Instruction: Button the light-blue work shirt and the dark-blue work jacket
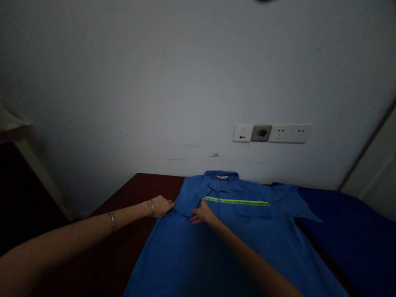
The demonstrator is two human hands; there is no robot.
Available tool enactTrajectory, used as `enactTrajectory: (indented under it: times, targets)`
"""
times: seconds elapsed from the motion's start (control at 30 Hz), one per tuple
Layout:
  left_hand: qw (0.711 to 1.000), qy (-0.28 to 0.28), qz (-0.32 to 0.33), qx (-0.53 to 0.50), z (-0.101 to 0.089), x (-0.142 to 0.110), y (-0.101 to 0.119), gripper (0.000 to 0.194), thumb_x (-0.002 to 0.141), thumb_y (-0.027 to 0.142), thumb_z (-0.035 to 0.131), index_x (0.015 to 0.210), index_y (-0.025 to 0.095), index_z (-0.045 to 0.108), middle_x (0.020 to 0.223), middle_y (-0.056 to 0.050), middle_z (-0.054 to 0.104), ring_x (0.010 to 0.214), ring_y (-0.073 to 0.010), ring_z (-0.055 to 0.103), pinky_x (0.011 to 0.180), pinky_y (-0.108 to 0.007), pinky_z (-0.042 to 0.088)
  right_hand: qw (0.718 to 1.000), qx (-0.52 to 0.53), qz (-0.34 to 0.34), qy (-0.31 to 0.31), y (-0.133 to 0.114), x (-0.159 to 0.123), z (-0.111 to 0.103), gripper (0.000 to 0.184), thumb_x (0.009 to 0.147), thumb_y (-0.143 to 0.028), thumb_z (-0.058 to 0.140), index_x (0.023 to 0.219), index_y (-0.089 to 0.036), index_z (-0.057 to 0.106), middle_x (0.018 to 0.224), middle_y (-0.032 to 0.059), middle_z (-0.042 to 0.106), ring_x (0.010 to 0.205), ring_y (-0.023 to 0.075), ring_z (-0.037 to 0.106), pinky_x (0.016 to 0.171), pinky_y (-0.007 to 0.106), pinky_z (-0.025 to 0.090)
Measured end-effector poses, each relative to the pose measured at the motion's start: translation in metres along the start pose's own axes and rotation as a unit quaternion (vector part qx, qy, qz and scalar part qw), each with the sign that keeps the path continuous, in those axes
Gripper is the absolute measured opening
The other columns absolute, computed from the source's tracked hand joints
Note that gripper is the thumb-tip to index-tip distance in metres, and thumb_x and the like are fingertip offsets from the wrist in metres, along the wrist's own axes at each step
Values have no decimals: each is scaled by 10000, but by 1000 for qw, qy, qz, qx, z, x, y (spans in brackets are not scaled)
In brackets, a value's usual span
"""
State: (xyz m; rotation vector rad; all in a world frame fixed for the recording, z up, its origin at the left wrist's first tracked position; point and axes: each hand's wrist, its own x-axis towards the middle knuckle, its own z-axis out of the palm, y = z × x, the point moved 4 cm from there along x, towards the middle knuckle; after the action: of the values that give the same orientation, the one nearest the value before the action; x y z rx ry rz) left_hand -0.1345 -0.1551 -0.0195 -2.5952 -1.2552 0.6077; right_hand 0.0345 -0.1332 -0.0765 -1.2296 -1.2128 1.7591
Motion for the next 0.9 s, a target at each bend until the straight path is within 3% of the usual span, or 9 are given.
enactTrajectory:
  times: [0.13,0.3,0.43,0.57,0.63,0.7,0.8,0.9]
  targets:
    - [1000,-18,-21,-14,3,0,-4,257,724,223,465,973,175,507,872,-127,625,771,-247,620,684,-358,472,993,-110,28,-9,-8,-13,-10,645,735,-155,527,1280,-114,184,685,88,638,449,162,603,452,316,512]
    - [997,-37,-56,-32,-6,-2,-12,237,700,292,478,889,186,574,828,-111,651,757,-257,623,660,-366,473,987,-152,8,-49,-22,-43,-36,694,733,-178,535,1325,-118,177,546,17,591,445,181,602,424,302,496]
    - [987,-14,-127,-99,-29,7,-28,222,698,363,473,758,200,612,786,-66,651,760,-233,613,649,-321,460,981,-194,-16,-18,-36,-66,-78,750,729,-170,527,1360,-117,126,557,7,593,462,177,598,430,297,491]
    - [970,55,-157,-177,-61,37,-36,228,710,344,458,758,193,622,793,-39,644,748,-185,597,642,-259,443,961,-256,-82,62,-57,-80,-140,609,721,-168,520,1296,-126,323,664,39,623,504,152,595,465,266,486]
    - [958,81,-138,-237,-74,61,-30,204,714,299,455,731,170,613,710,-23,631,673,-151,586,612,-223,437,934,-315,-113,120,-69,-88,-177,507,722,-158,503,1223,-121,438,730,62,640,553,146,602,513,250,481]
    - [933,89,-129,-325,-85,87,-17,193,729,255,432,740,150,594,620,-4,600,552,-116,557,534,-194,426,886,-403,-138,185,-81,-99,-216,407,726,-166,495,1127,-118,542,793,82,654,654,159,617,612,249,474]
    - [867,100,-127,-470,-98,127,10,205,771,244,389,837,143,555,593,16,566,422,-78,496,405,-162,380,803,-504,-138,287,-93,-121,-273,326,738,-208,487,1028,-132,616,899,95,658,857,187,605,762,246,427]
    - [813,123,-110,-559,-112,166,43,205,803,232,375,911,136,520,647,6,571,407,-59,491,367,-138,362,754,-533,-87,374,-92,-143,-320,341,749,-242,463,1046,-158,608,965,99,648,934,215,586,773,263,411]
